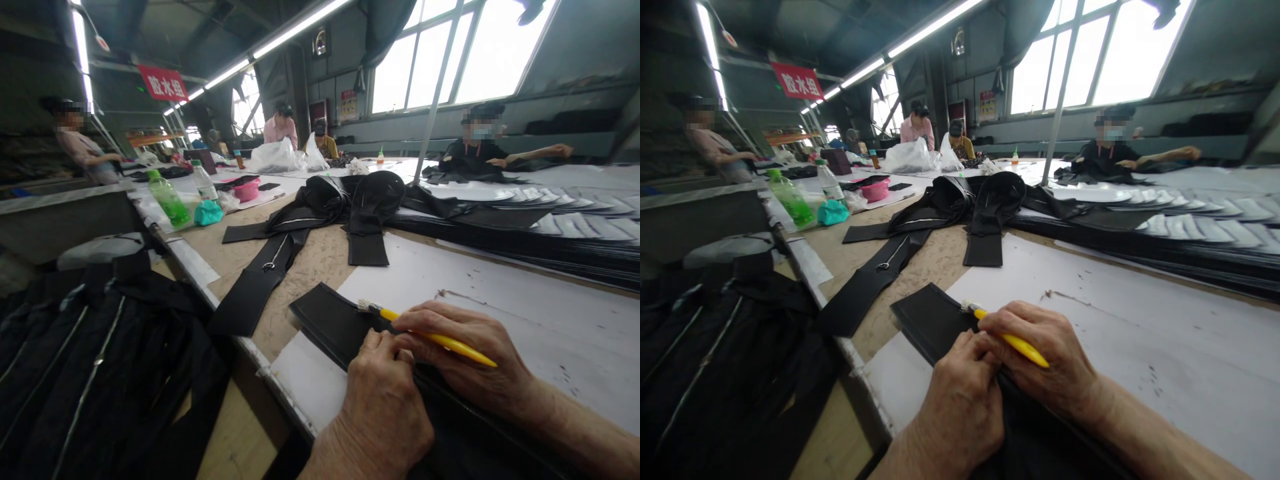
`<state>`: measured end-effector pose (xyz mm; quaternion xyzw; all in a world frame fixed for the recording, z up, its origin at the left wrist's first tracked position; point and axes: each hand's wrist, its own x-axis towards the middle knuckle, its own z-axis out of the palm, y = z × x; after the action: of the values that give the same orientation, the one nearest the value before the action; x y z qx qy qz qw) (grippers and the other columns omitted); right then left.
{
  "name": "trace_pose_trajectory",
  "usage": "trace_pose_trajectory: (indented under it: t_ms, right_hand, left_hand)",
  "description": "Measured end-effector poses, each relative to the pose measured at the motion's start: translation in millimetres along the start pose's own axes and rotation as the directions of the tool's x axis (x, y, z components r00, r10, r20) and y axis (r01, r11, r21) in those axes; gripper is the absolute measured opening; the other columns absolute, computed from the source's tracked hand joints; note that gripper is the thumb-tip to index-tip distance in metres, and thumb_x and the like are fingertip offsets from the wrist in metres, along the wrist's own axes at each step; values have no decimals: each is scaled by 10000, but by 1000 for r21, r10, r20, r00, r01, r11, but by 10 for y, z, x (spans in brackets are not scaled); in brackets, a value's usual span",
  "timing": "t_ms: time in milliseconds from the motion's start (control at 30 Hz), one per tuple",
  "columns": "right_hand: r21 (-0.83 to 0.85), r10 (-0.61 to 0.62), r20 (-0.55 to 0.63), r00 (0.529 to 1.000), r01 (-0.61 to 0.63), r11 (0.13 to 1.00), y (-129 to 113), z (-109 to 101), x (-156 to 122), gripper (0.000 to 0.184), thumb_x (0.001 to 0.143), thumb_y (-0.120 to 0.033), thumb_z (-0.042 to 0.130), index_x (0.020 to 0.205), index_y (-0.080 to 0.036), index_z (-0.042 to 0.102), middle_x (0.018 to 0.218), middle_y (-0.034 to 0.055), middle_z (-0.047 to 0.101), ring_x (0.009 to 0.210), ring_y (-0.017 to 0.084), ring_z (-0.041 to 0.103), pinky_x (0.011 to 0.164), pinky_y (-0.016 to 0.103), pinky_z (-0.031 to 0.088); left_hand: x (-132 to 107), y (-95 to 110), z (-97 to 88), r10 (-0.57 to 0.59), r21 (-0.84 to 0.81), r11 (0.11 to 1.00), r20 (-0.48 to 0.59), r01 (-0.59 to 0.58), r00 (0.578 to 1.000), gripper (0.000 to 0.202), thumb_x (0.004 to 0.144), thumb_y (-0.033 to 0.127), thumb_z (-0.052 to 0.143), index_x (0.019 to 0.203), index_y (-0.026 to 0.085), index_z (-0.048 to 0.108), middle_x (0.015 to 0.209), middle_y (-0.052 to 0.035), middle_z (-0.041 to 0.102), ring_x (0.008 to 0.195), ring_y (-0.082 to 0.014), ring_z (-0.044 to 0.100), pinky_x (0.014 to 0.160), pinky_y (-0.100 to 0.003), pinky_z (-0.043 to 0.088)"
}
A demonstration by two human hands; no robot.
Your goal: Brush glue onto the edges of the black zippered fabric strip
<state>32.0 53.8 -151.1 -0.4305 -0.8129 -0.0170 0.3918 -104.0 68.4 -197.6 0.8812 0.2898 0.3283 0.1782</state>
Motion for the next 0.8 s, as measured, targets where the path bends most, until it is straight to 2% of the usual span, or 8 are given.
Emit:
trace_pose_trajectory:
  t_ms: [133,300,400,500,633,800]
  right_hand:
    - [9,-11,19,1000,11,1000,31,6,6,109,841,-153,529,889,-159,626,773,40,632,676,109,605,624,190,485]
    - [-27,26,27,999,-26,999,30,-110,-19,75,837,-157,550,851,-164,623,757,27,639,649,93,604,601,164,475]
    - [-49,46,-9,999,-46,998,-1,-146,-12,63,828,-169,574,865,-168,625,775,28,642,665,97,608,613,170,482]
    - [-12,43,-25,999,-44,999,-12,-84,3,85,827,-144,565,881,-161,628,789,31,640,685,94,608,629,167,482]
    - [27,20,18,1000,-21,999,2,7,-13,90,836,-147,553,884,-155,628,792,36,632,699,93,601,653,173,475]
    - [-9,-43,34,998,43,999,14,-6,-22,98,828,-110,549,886,-147,619,760,38,620,668,100,583,624,193,465]
  left_hand:
    - [-6,-4,8,12,-13,1000,-37,-12,999,351,684,118,447,986,75,620,945,-139,618,872,-258,519,821,-399,493]
    - [6,0,2,-29,3,1000,29,29,999,248,662,104,464,851,91,624,930,-130,599,878,-246,502,871,-401,465]
    - [4,-3,0,-37,18,999,32,37,999,245,655,88,461,843,100,618,914,-119,594,865,-237,492,857,-388,469]
    - [-1,-9,5,-19,14,1000,13,18,1000,268,664,92,449,867,103,623,928,-122,602,860,-244,498,816,-390,485]
    - [-3,-11,15,49,1,999,-77,-49,996,361,677,112,443,990,60,614,938,-144,616,858,-254,518,836,-398,488]
    - [0,-2,16,52,4,999,-72,-52,996,336,670,114,438,938,53,631,906,-147,625,837,-258,526,845,-412,492]
